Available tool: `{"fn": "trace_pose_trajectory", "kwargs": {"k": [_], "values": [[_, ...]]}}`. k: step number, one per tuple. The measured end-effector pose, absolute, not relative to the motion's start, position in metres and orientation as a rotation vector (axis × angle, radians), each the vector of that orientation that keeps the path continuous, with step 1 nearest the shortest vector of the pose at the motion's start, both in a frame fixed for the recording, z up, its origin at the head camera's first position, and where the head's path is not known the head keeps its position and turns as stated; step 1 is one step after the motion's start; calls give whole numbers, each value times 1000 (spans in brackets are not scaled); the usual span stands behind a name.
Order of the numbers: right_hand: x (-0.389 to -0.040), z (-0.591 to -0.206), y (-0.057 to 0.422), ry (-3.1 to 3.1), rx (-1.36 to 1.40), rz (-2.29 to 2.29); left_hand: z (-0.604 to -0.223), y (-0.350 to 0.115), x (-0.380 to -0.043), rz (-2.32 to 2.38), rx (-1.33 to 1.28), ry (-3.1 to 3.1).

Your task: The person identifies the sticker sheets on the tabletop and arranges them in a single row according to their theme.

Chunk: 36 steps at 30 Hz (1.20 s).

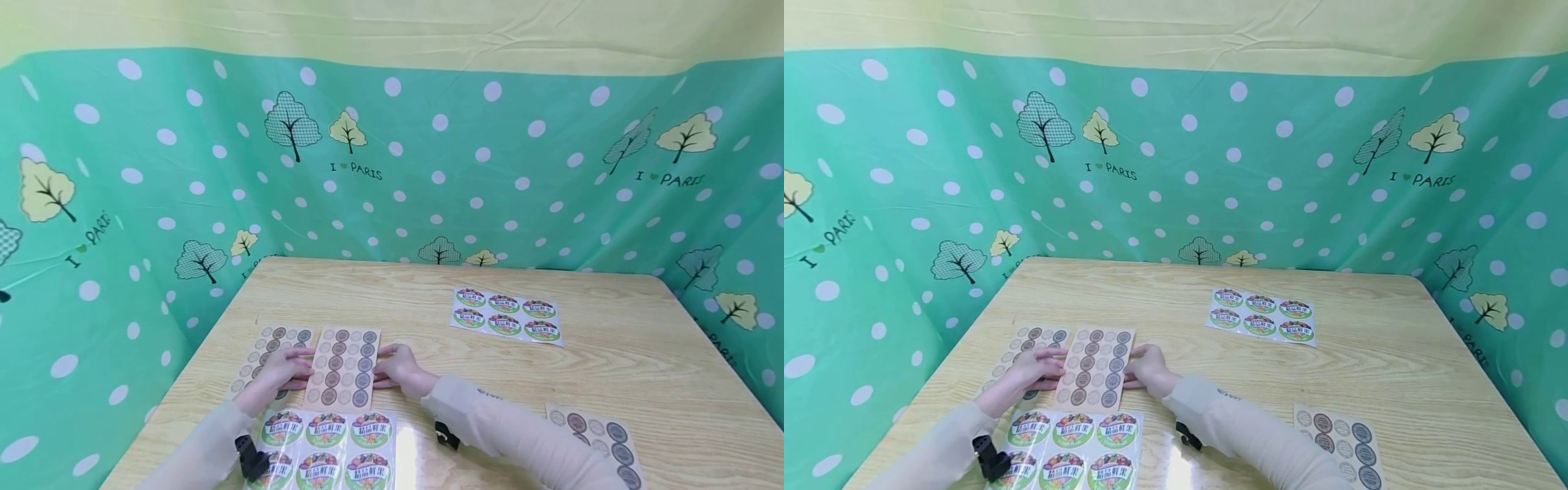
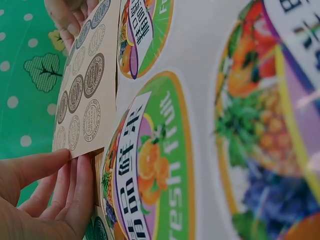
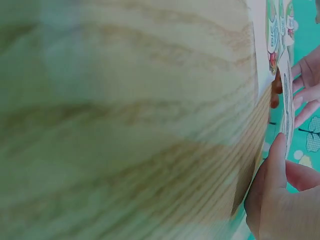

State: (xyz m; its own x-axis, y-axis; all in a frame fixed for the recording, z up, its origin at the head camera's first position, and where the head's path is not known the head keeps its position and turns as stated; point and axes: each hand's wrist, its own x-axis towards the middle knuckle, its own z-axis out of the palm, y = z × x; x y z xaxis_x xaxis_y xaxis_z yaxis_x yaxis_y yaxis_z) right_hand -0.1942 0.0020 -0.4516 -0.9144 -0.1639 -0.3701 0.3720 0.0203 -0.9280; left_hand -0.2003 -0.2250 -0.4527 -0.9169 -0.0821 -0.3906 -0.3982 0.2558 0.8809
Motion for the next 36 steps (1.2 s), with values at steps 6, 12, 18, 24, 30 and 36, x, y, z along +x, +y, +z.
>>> {"fn": "trace_pose_trajectory", "kwargs": {"k": [6,12,18,24,30,36], "values": [[-192,-453,0,1946,205,-1937,-452,-226,-198,1691,-449,2290],[-191,-454,-1,1968,188,-1924,-449,-225,-196,1628,-442,2341],[-190,-454,-3,1983,195,-1915,-450,-224,-196,1562,-410,2407],[-191,-454,-4,2003,195,-1912,-450,-222,-199,1531,-372,2459],[-194,-456,-6,2030,184,-1894,-452,-222,-202,1517,-358,2473],[-196,-457,-8,2064,159,-1869,-452,-224,-202,1503,-337,2481]]}}
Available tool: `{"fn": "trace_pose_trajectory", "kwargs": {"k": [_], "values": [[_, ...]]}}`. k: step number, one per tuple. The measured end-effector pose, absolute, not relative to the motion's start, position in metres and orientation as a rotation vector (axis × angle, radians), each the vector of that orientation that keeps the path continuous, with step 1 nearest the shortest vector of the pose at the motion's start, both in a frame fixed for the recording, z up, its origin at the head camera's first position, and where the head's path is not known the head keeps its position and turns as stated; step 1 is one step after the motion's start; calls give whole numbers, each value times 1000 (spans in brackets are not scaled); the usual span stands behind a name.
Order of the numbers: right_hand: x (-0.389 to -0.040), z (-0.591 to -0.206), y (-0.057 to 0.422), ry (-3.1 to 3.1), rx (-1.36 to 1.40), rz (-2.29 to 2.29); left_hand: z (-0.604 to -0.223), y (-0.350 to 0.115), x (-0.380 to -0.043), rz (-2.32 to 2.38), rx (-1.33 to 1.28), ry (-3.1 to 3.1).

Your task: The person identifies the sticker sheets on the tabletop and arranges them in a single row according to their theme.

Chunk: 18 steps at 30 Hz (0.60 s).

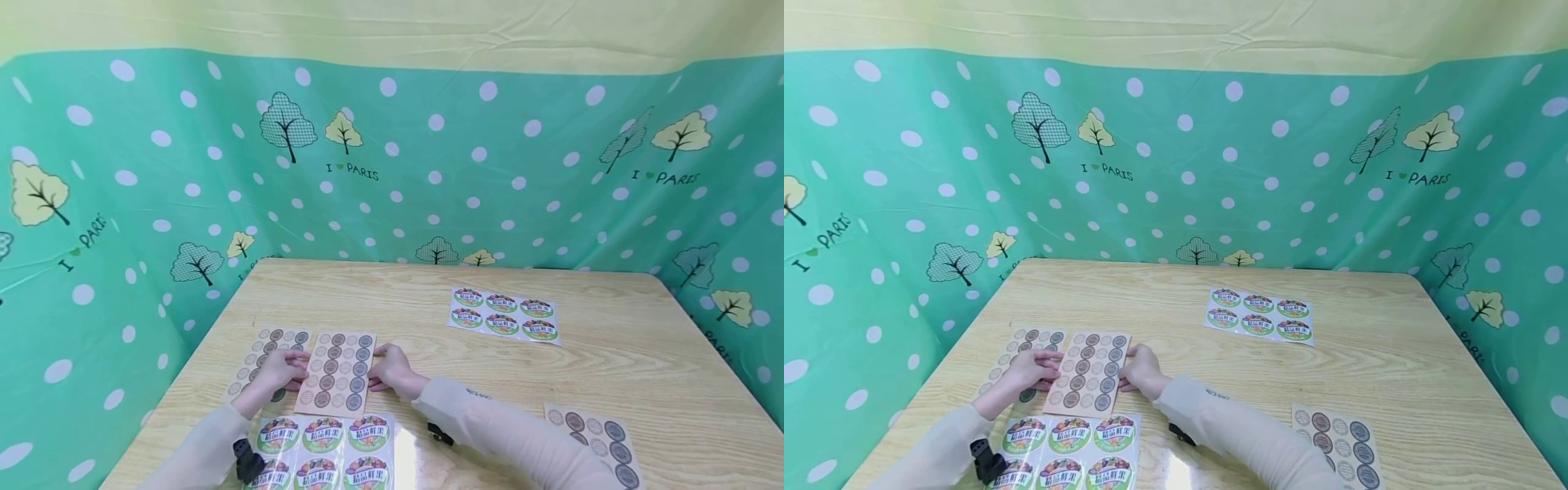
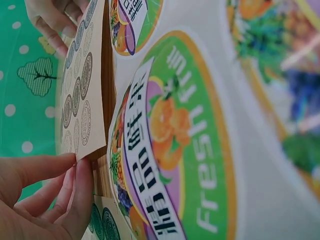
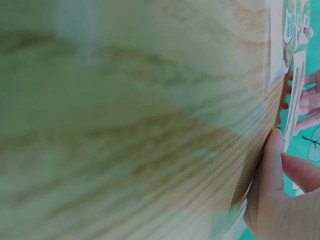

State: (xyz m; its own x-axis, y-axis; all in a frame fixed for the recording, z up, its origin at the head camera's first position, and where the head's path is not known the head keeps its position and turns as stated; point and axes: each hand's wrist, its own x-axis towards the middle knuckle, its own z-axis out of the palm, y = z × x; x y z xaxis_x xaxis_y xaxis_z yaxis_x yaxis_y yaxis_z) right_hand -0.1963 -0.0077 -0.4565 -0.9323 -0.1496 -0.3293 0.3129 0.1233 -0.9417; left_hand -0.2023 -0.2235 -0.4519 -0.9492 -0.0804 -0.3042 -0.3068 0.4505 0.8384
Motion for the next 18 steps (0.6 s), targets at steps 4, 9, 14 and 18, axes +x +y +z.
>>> {"fn": "trace_pose_trajectory", "kwargs": {"k": [4,9,14,18], "values": [[-196,-455,-8,2075,151,-1863,-450,-223,-201,1484,-335,2495],[-195,-454,-10,2082,160,-1861,-451,-224,-201,1478,-311,2513],[-197,-454,-13,2112,168,-1841,-452,-225,-203,1462,-308,2531],[-199,-455,-15,2148,177,-1819,-452,-226,-203,1430,-303,2562]]}}
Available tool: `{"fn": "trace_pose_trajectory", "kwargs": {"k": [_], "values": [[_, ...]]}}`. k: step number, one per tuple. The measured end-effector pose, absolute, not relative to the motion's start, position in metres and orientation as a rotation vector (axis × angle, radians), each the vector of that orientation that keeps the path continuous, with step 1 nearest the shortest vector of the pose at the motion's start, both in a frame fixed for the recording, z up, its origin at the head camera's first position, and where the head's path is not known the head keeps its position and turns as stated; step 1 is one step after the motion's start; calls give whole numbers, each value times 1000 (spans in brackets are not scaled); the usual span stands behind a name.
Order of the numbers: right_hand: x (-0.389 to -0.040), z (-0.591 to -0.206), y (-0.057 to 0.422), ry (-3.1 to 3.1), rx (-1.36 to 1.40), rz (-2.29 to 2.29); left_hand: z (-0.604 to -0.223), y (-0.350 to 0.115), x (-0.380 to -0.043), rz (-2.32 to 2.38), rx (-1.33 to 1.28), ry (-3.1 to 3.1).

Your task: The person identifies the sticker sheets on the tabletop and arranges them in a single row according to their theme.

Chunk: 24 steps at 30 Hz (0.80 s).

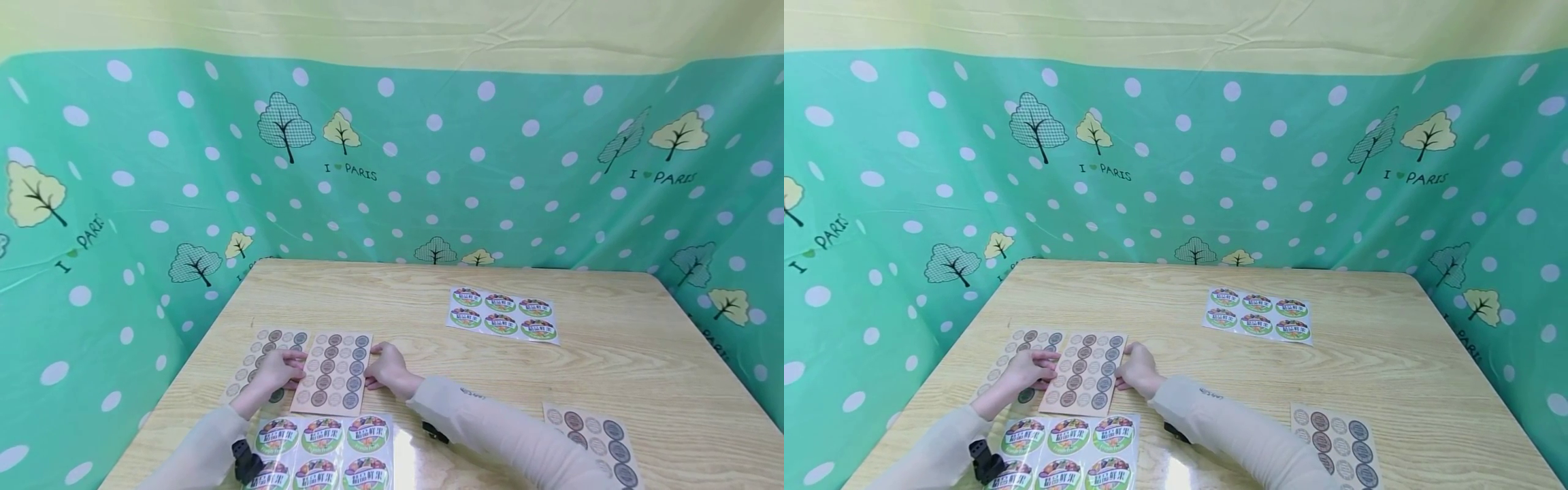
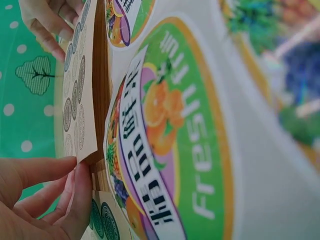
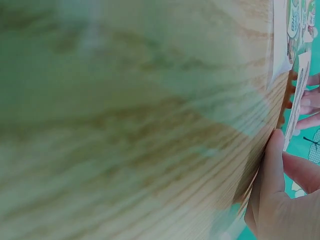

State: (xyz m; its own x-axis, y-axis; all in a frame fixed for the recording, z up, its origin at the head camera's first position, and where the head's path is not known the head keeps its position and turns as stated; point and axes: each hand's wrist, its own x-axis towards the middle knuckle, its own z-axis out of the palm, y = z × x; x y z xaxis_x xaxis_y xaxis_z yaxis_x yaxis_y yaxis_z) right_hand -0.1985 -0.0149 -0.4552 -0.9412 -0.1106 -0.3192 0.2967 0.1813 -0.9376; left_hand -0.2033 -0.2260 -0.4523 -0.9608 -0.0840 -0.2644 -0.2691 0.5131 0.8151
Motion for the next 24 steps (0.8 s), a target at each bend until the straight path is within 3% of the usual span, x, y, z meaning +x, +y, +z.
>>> {"fn": "trace_pose_trajectory", "kwargs": {"k": [24], "values": [[-200,-454,-10,2093,117,-1848,-448,-227,-201,1321,-252,2703]]}}
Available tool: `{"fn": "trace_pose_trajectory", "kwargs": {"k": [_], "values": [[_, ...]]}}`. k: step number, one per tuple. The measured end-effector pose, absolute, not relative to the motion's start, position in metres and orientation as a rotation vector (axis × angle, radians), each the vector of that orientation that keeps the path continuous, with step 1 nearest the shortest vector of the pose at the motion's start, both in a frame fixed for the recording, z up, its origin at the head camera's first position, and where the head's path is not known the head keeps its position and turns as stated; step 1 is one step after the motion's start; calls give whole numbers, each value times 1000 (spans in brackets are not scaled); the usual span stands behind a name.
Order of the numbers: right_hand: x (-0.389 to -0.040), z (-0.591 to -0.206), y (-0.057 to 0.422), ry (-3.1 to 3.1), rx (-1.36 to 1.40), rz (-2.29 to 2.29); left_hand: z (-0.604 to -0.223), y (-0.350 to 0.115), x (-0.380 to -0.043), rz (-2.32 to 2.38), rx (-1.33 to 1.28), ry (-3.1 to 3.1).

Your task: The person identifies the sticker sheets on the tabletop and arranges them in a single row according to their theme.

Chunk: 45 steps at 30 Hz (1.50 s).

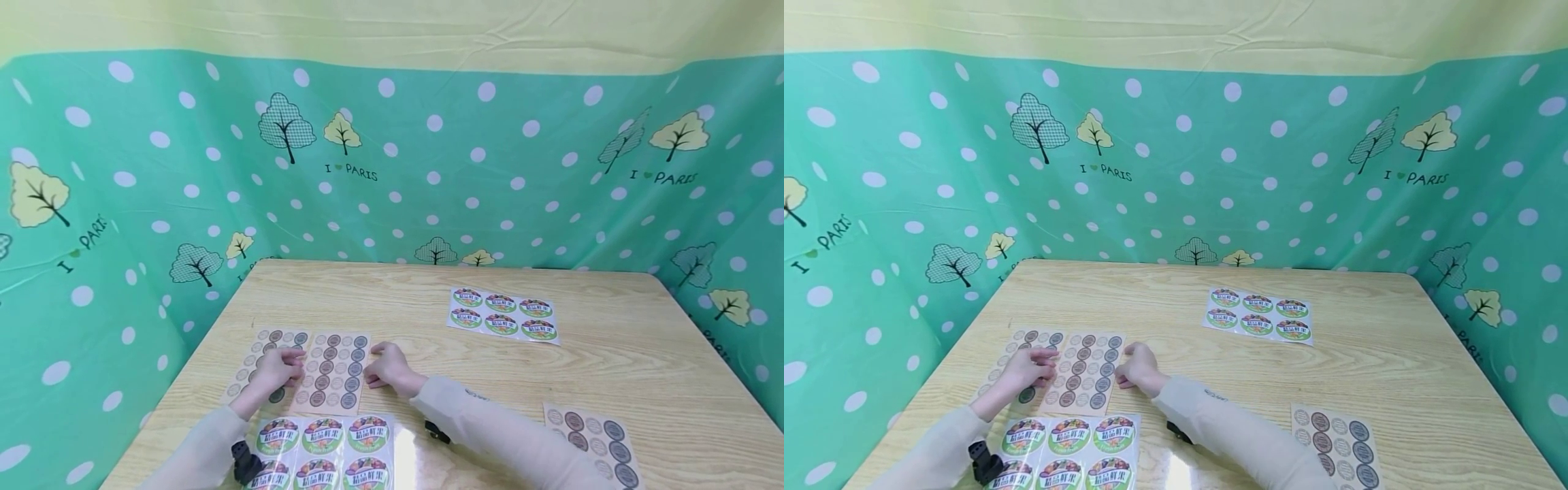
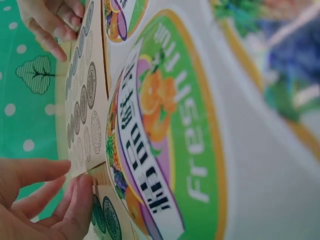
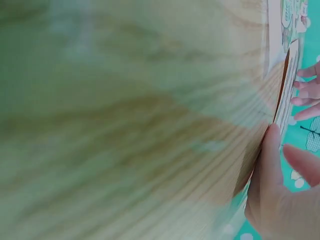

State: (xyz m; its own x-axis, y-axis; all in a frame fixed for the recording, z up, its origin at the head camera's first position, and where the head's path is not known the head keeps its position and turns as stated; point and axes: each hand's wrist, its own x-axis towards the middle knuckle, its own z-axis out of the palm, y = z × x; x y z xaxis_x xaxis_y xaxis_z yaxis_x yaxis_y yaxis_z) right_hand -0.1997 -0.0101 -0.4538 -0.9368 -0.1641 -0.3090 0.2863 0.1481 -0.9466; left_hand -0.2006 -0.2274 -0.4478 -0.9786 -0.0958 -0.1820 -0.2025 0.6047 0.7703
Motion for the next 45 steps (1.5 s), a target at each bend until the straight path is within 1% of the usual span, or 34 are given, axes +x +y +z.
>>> {"fn": "trace_pose_trajectory", "kwargs": {"k": [8,20,29,37,45], "values": [[-200,-450,4,2013,-4,-1793,-447,-225,-202,1362,-167,2685],[-198,-440,37,1997,-248,-1629,-444,-207,-203,1410,-54,2619],[-195,-432,64,2044,-373,-1506,-441,-183,-206,1463,84,2570],[-193,-423,88,2075,-420,-1494,-440,-163,-208,1448,192,2535],[-190,-412,117,2161,-461,-1437,-436,-133,-212,1461,333,2478]]}}
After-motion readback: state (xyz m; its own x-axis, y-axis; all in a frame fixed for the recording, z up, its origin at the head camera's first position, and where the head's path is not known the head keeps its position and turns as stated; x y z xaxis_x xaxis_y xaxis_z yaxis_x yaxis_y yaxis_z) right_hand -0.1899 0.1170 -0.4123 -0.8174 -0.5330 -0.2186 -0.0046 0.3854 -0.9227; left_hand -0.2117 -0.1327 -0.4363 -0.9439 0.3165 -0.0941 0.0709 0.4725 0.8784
